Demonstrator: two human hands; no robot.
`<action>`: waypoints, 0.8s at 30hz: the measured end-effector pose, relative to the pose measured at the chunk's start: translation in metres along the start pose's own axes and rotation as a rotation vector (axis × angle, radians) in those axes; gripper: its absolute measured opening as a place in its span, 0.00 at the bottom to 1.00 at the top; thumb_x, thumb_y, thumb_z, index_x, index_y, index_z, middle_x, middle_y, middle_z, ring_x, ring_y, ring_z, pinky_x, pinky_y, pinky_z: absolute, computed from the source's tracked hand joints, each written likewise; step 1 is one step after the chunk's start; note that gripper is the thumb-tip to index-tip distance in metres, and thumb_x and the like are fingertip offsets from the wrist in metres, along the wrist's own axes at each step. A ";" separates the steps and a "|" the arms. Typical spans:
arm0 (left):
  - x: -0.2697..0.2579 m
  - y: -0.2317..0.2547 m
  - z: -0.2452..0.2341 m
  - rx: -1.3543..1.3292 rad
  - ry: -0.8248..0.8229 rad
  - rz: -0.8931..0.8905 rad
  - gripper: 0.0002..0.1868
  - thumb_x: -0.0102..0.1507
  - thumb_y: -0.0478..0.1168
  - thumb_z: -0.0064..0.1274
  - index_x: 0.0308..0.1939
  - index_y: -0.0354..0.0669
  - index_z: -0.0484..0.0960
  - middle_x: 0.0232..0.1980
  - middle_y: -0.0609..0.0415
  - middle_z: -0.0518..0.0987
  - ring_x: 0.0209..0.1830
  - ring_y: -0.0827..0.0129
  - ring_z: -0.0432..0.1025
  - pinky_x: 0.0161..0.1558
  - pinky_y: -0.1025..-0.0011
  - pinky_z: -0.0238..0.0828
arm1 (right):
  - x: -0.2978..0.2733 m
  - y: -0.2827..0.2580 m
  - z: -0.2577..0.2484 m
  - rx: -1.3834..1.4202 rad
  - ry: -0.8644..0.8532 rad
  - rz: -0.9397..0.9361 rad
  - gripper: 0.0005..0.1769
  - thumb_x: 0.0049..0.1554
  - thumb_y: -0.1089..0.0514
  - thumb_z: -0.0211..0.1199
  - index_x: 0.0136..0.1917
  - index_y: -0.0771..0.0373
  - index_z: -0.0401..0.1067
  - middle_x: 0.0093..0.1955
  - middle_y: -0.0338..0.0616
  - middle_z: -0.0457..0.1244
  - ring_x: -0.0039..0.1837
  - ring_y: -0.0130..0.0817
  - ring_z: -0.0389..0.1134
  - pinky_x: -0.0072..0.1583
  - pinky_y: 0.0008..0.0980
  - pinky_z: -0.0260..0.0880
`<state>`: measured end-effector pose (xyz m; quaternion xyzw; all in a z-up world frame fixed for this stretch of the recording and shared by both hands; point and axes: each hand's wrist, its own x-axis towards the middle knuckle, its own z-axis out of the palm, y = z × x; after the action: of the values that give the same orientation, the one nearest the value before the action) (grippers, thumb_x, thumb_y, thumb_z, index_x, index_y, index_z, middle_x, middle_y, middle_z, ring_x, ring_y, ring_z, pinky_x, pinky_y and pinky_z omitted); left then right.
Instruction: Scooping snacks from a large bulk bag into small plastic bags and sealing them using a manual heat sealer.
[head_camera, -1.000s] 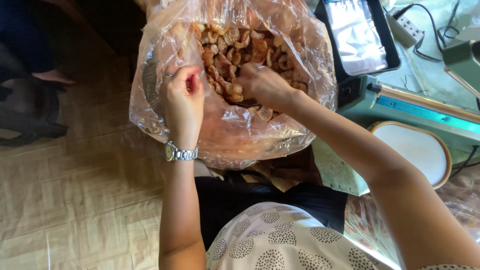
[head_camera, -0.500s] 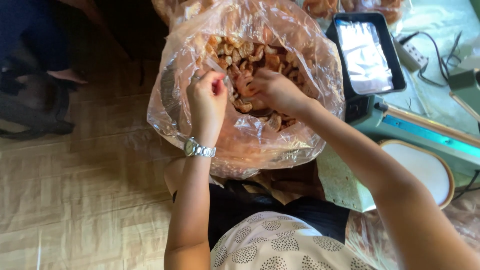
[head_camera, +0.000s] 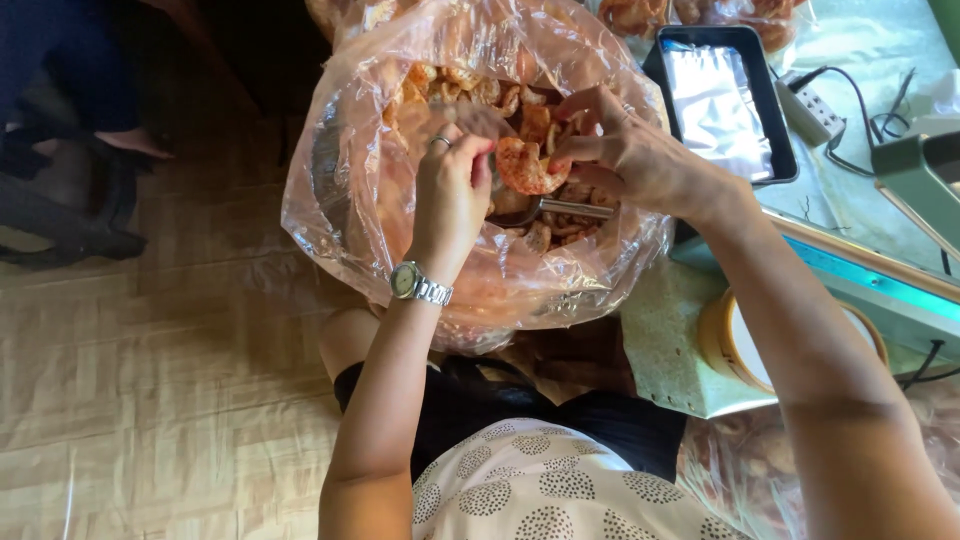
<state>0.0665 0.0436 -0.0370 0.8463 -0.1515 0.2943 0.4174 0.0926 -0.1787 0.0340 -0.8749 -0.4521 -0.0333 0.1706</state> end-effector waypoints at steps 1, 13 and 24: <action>0.000 0.004 0.000 -0.019 0.024 0.013 0.09 0.53 0.21 0.53 0.35 0.32 0.78 0.35 0.49 0.75 0.27 0.69 0.69 0.31 0.77 0.72 | 0.000 -0.005 -0.005 -0.008 0.010 -0.035 0.08 0.54 0.70 0.62 0.46 0.63 0.76 0.65 0.55 0.52 0.51 0.40 0.65 0.52 0.33 0.74; -0.004 0.011 0.024 -0.045 0.055 0.064 0.08 0.59 0.25 0.50 0.38 0.37 0.69 0.33 0.52 0.74 0.26 0.69 0.68 0.31 0.74 0.70 | -0.006 -0.005 0.006 0.185 0.199 0.162 0.08 0.58 0.67 0.61 0.52 0.68 0.74 0.60 0.52 0.55 0.57 0.43 0.61 0.56 0.32 0.69; -0.002 0.008 0.016 -0.028 0.073 0.039 0.05 0.59 0.27 0.51 0.36 0.37 0.71 0.31 0.55 0.68 0.27 0.70 0.62 0.31 0.75 0.65 | 0.001 -0.036 0.007 0.008 0.204 -0.024 0.04 0.54 0.71 0.67 0.45 0.69 0.77 0.56 0.53 0.55 0.59 0.47 0.59 0.64 0.43 0.73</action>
<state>0.0668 0.0259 -0.0413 0.8260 -0.1567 0.3306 0.4288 0.0639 -0.1566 0.0373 -0.8607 -0.4429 -0.1225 0.2190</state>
